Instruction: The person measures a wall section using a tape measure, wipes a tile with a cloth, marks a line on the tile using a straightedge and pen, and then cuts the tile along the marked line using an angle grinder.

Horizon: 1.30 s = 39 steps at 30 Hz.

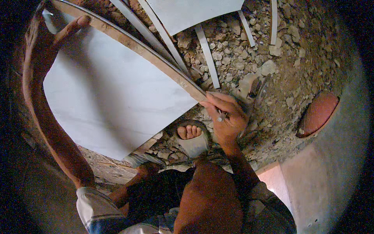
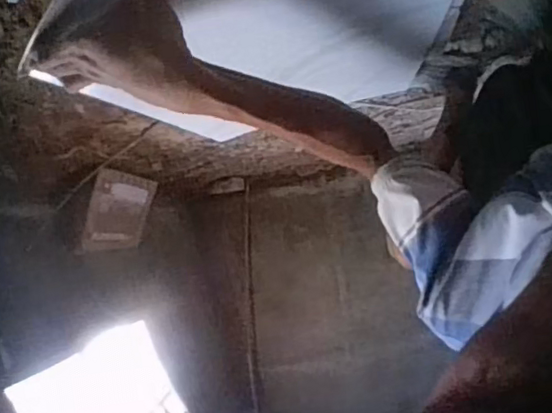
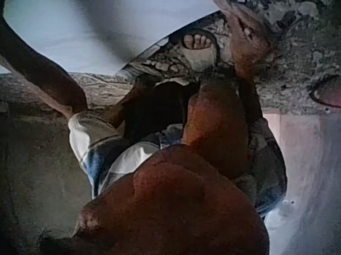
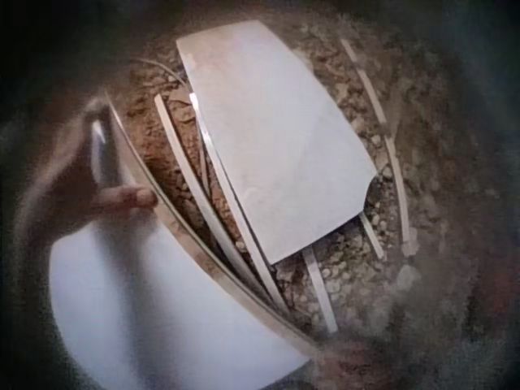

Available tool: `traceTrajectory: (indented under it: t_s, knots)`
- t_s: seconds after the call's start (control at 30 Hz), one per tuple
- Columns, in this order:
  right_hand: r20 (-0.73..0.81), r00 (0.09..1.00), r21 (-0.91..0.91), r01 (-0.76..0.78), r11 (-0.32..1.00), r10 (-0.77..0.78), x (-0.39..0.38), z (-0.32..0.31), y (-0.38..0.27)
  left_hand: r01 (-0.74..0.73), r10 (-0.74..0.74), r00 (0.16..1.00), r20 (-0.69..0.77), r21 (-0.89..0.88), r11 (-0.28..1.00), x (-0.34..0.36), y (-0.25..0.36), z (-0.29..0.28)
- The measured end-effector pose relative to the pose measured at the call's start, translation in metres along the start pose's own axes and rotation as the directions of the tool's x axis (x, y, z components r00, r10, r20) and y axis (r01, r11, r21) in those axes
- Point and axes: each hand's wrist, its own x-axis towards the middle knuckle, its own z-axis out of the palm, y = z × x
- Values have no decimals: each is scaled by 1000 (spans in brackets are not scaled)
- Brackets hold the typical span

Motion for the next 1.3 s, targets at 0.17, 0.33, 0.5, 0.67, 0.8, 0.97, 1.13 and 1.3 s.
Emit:
traceTrajectory:
  t_s: [0.17, 0.33, 0.5, 0.67, 0.8, 0.97, 1.13, 1.3]
  knots:
    - [52, 959, 92, -283, 955, 279, -5, -8, 9, 12, -11, 1000, 10, -25, 1000, 1, 4, -5]
    - [58, 852, 189, -520, 833, 520, -7, -6, 5, 53, -51, 999, 19, -108, 993, -2, 10, -15]
    - [67, 836, 173, -547, 819, 544, -3, -10, 0, 138, -128, 987, 94, -115, 984, 6, 24, -29]
    - [133, 838, 279, -543, 792, 529, -2, -14, 10, 93, -64, 982, 176, -161, 983, 15, -8, -20]
    - [130, 908, 215, -418, 882, 399, -6, -11, 22, 23, -5, 995, 99, -183, 983, 9, -17, -11]
    - [126, 889, 216, -459, 862, 441, -5, -14, 16, 36, -16, 994, 108, -191, 981, 6, -9, -15]
    - [169, 899, 148, -429, 891, 405, -2, -21, 22, 143, -110, 972, 209, -154, 978, 16, -4, -14]
    - [153, 863, 205, -505, 839, 482, 8, -12, -2, -169, 139, 979, -150, -212, 962, 7, -36, 15]
